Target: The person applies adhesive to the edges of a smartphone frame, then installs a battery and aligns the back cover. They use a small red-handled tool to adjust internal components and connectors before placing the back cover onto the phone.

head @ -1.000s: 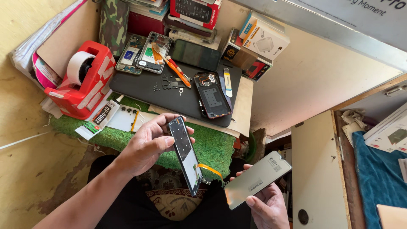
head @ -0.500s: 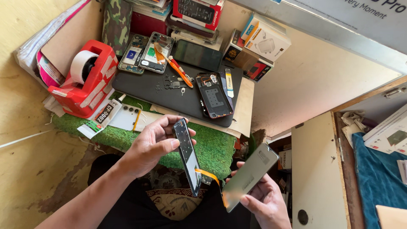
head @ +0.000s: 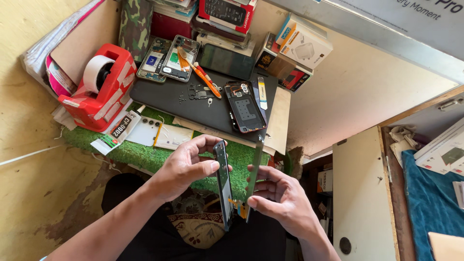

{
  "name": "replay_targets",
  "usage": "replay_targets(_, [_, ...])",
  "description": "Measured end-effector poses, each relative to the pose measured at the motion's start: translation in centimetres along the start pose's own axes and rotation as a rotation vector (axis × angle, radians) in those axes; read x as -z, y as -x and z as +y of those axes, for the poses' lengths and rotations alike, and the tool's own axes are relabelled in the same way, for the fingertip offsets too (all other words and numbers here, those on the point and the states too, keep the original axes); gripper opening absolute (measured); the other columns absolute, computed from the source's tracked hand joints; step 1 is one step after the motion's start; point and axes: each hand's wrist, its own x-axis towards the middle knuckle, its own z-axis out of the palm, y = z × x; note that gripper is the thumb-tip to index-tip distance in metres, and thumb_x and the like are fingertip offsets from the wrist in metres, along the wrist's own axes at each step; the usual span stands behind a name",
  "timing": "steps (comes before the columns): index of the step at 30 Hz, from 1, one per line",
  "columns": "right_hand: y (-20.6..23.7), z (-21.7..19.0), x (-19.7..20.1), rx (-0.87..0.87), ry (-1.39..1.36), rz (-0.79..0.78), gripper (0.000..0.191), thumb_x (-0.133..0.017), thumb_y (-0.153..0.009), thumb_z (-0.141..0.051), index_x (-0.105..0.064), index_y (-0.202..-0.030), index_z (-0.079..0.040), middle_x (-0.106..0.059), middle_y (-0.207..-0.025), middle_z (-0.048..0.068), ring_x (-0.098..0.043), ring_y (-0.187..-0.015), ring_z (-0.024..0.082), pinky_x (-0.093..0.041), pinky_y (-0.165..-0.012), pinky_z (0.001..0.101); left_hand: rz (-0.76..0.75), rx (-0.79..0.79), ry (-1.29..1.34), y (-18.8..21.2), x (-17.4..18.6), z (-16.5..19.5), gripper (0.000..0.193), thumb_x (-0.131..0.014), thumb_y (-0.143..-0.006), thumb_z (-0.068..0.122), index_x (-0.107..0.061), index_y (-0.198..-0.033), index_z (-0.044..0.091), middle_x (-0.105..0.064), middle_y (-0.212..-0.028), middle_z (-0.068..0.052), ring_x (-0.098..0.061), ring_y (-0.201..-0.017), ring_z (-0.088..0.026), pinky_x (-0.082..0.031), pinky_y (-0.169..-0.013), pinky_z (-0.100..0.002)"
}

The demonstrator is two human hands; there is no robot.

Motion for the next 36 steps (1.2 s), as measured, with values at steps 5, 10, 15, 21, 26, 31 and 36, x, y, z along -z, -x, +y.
replay_targets(5, [-0.3, -1.0, -1.3, 0.028, 0.022, -0.053, 0.078, -0.087, -0.074, -0.019, -0.056, -0.141, 0.007, -0.072, -0.104, 0.010, -0.072, -0.092, 0.014, -0.061, -0.085, 0.0293, 0.054, 0.005, -0.009, 0.0, 0.3, -0.9, 0.064, -0.074, -0.082, 0.025, -0.052, -0.134, -0.005, -0.065, -0.114, -0.010, -0.068, -0.106, -0.017, -0.058, -0.097, -0.033])
replay_targets(10, [-0.4, -2.1, -2.3, 0.035, 0.191, -0.027, 0.082, -0.087, -0.070, -0.024, -0.057, -0.142, 0.001, -0.072, -0.103, 0.008, -0.074, -0.090, 0.014, -0.062, -0.084, 0.0285, 0.047, -0.022, 0.055, -0.3, 0.5, -1.6, 0.058, -0.075, -0.084, 0.024, -0.056, -0.131, -0.006, -0.065, -0.115, -0.011, -0.065, -0.105, -0.014, -0.057, -0.097, -0.032])
replay_targets(15, [-0.1, -3.0, -3.0, 0.015, 0.294, -0.010, 0.085, -0.089, -0.066, -0.029, -0.059, -0.142, -0.005, -0.075, -0.100, 0.007, -0.077, -0.088, 0.015, -0.064, -0.083, 0.0286, 0.051, -0.023, 0.062, -0.3, 0.5, -1.6, 0.060, -0.076, -0.083, 0.023, -0.056, -0.131, -0.006, -0.065, -0.115, -0.011, -0.065, -0.104, -0.015, -0.057, -0.097, -0.034])
replay_targets(21, [-0.4, -2.9, -3.0, 0.006, 0.317, -0.041, 0.090, -0.091, -0.064, -0.035, -0.060, -0.143, -0.006, -0.078, -0.100, 0.008, -0.079, -0.088, 0.016, -0.065, -0.084, 0.0300, 0.030, -0.006, 0.054, -0.2, 0.8, -1.6, 0.065, -0.078, -0.081, 0.025, -0.056, -0.133, -0.007, -0.066, -0.115, -0.013, -0.067, -0.106, -0.017, -0.057, -0.099, -0.034])
replay_targets(26, [-1.0, -2.4, -2.7, 0.000, 0.364, -0.062, 0.091, -0.091, -0.063, -0.037, -0.060, -0.143, -0.006, -0.077, -0.102, 0.008, -0.079, -0.089, 0.016, -0.065, -0.085, 0.0303, 0.004, -0.008, 0.062, -0.5, 1.2, -2.3, 0.069, -0.081, -0.080, 0.028, -0.056, -0.136, -0.005, -0.067, -0.118, -0.013, -0.068, -0.108, -0.018, -0.057, -0.100, -0.033])
replay_targets(31, [-1.8, -1.9, -2.6, -0.011, 0.351, -0.074, 0.092, -0.091, -0.063, -0.038, -0.059, -0.143, -0.006, -0.078, -0.104, 0.008, -0.079, -0.091, 0.016, -0.064, -0.086, 0.0305, -0.001, -0.003, 0.084, -1.0, 1.9, -3.0, 0.072, -0.084, -0.079, 0.031, -0.056, -0.136, -0.005, -0.067, -0.120, -0.012, -0.069, -0.110, -0.018, -0.056, -0.101, -0.033])
replay_targets(36, [-2.7, -1.4, -2.5, -0.019, 0.350, -0.068, 0.093, -0.092, -0.063, -0.038, -0.058, -0.144, -0.007, -0.078, -0.105, 0.008, -0.079, -0.092, 0.016, -0.064, -0.088, 0.0307, -0.007, -0.009, 0.106, -1.8, 2.6, -3.8, 0.074, -0.085, -0.080, 0.032, -0.056, -0.136, -0.005, -0.067, -0.120, -0.012, -0.068, -0.110, -0.018, -0.056, -0.101, -0.033])
